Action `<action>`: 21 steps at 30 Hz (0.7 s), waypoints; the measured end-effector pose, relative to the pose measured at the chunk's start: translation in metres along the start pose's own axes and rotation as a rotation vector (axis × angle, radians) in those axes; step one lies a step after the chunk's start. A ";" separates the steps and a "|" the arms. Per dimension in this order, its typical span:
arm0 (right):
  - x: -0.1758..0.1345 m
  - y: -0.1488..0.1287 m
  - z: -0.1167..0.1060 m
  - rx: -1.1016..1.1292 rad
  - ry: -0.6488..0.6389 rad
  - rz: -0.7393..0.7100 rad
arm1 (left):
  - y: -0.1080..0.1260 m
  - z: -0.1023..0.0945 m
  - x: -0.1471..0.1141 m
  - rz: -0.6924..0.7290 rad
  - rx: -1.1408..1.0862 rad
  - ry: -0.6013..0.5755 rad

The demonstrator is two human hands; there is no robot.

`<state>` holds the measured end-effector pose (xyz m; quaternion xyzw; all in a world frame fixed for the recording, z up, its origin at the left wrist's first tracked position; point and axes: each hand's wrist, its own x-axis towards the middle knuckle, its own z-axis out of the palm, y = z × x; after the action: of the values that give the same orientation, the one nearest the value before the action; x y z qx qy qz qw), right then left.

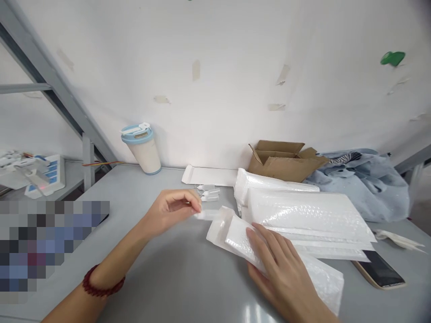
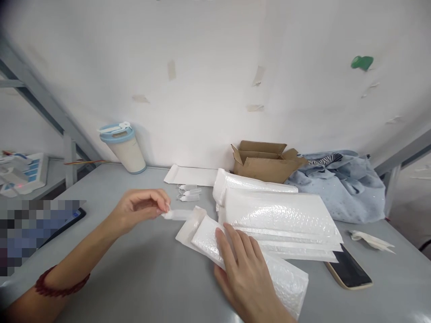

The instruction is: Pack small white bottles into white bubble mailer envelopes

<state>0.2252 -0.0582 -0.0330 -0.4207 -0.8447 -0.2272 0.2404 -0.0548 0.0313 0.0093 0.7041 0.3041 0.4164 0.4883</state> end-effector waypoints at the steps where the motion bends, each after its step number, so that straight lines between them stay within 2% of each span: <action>1: 0.000 0.000 0.000 0.008 0.005 0.003 | 0.000 0.002 0.000 -0.032 -0.012 -0.056; 4: 0.001 -0.001 -0.001 0.018 0.018 0.012 | 0.001 0.014 0.000 -0.099 0.022 -0.185; 7: 0.001 -0.001 -0.002 0.034 0.021 0.009 | 0.000 0.034 0.001 -0.073 0.097 -0.238; 10: 0.001 -0.002 -0.003 0.056 0.031 0.009 | -0.003 0.052 -0.002 0.049 0.190 -0.231; 13: 0.001 -0.002 -0.004 0.074 0.046 0.031 | -0.005 0.060 -0.004 0.220 0.281 -0.228; 15: 0.001 -0.002 -0.003 0.082 0.045 0.036 | -0.007 0.057 -0.004 0.318 0.339 -0.176; 17: 0.001 -0.001 -0.002 0.083 0.038 0.031 | -0.013 0.048 -0.002 0.338 0.399 -0.059; 21: -0.003 0.001 0.000 0.071 -0.007 0.011 | -0.039 0.019 0.006 0.143 0.668 0.208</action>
<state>0.2275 -0.0594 -0.0346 -0.4173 -0.8508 -0.1942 0.2533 -0.0363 0.0410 -0.0287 0.7982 0.4213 0.3968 0.1673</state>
